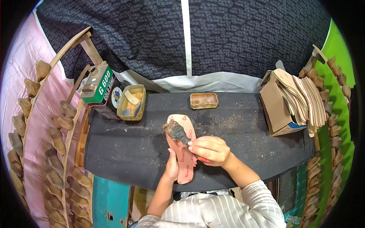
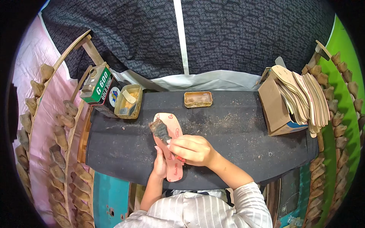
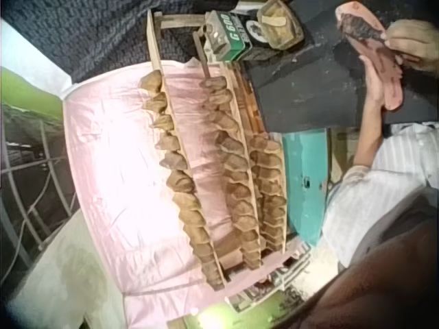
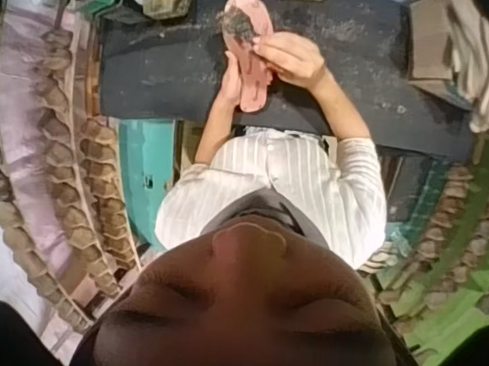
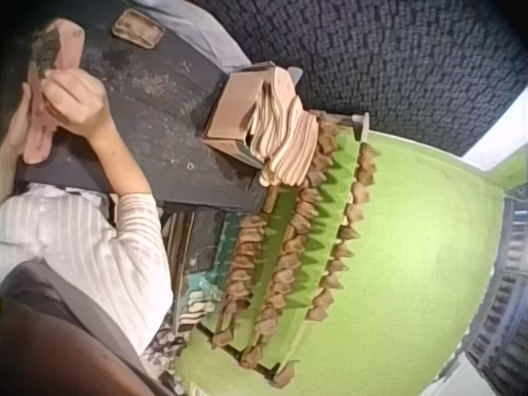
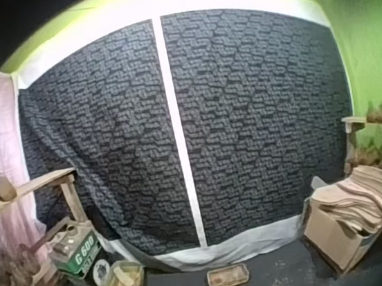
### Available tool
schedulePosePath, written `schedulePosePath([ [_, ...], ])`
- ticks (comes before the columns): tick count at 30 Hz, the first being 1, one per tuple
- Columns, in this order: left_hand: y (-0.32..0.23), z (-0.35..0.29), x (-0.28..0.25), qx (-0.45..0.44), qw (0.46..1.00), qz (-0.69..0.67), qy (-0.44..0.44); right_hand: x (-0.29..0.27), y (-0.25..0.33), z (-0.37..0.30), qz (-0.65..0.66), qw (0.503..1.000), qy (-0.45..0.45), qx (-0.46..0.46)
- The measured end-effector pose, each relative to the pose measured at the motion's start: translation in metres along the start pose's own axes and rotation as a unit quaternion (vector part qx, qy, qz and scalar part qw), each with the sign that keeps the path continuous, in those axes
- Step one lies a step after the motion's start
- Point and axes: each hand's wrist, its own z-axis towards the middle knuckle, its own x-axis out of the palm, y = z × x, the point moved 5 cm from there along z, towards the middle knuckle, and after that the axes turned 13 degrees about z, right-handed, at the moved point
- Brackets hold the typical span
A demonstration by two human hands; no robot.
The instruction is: The person takes shoe soles from a box, applies adhesive onto them using a brush, and places the glued soles into a basket.
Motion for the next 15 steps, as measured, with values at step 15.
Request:
schedulePosePath([
  [15, -0.001, -0.006, 0.007, -0.025, 0.999, -0.024, -0.026, 0.002, 0.003, -0.010, -0.028, 0.999, -0.015, -0.002],
])
